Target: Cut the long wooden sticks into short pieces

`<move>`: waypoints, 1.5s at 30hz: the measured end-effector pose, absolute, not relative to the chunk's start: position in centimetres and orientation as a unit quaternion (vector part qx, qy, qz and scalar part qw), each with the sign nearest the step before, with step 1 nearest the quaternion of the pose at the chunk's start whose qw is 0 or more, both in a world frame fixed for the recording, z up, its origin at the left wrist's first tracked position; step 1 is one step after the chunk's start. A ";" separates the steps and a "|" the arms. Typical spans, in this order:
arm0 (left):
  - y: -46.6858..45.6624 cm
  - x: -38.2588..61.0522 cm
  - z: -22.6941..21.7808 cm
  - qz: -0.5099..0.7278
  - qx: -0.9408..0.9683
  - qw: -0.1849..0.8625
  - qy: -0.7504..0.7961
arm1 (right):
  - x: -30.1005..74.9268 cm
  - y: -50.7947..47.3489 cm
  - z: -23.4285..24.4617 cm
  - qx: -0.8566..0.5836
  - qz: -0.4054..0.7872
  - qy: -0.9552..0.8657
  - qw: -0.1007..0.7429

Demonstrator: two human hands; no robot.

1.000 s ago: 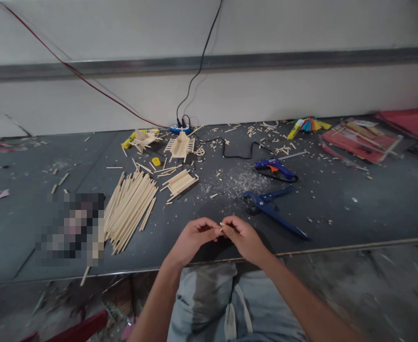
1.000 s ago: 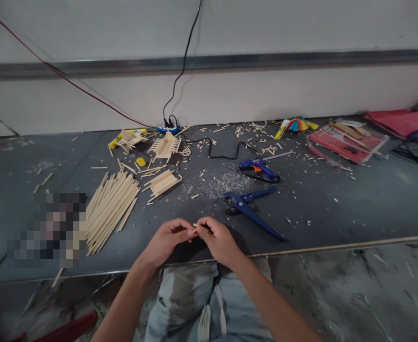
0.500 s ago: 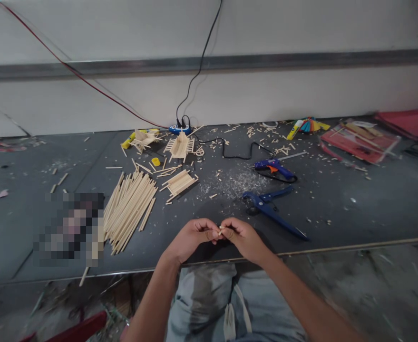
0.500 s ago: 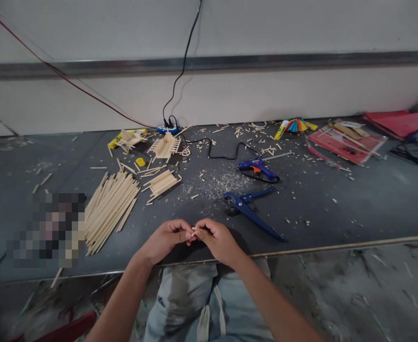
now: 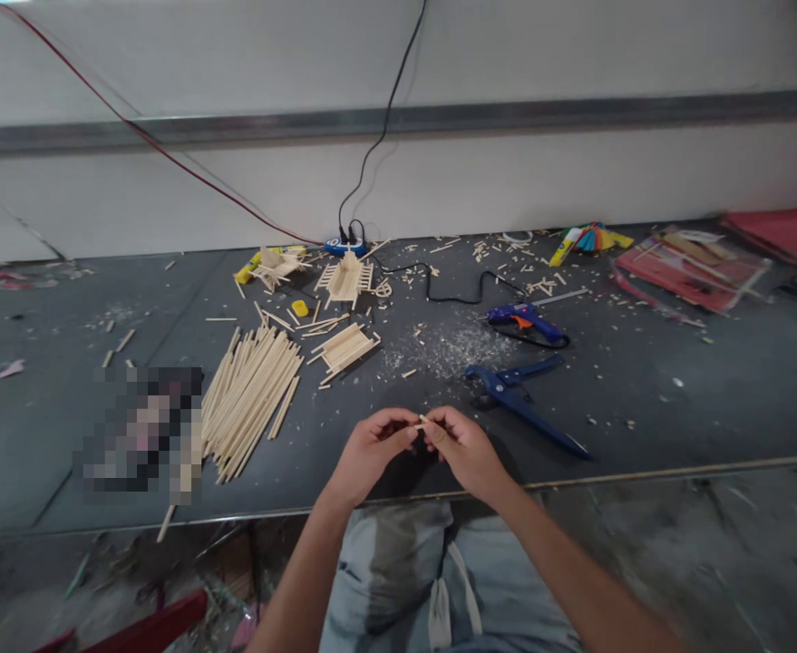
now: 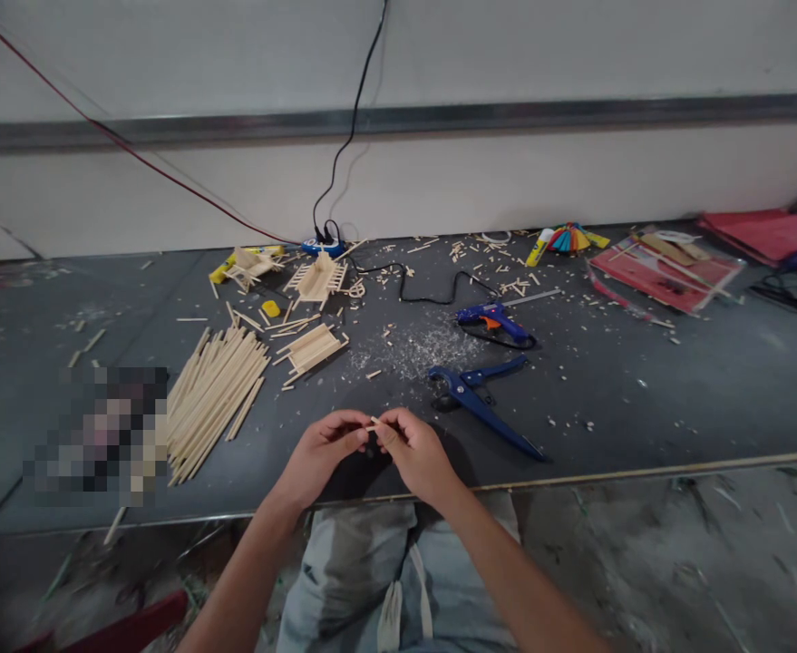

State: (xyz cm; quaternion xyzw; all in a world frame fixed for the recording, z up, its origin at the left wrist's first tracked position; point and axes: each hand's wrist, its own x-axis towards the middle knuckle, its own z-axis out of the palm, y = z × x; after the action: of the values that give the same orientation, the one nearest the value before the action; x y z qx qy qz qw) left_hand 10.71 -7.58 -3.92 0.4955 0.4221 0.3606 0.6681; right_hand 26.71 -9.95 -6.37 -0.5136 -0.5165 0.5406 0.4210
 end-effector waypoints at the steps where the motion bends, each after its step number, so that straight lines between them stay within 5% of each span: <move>1: -7.6 10.7 -4.0 0.359 0.503 0.660 0.428 | 26.7 -10.0 -6.3 -0.517 0.534 -0.523 0.418; 26: -8.8 11.7 -3.7 0.395 0.545 0.543 0.502 | 26.3 -10.0 -5.7 -0.524 0.494 -0.558 0.413; 31: -9.1 11.5 -4.5 0.469 0.511 0.447 0.565 | 26.4 -10.0 -5.9 -0.556 0.407 -0.535 0.489; 45: -10.1 11.8 -4.9 0.411 0.778 0.232 0.415 | 26.6 -9.8 -5.9 -0.525 0.469 -0.562 0.435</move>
State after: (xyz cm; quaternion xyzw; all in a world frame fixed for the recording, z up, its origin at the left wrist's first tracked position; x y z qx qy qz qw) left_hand 11.84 -10.06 -4.86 0.7776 0.4149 0.4112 0.2324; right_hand 26.61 -9.76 -5.91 -0.5245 -0.5616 0.4691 0.4352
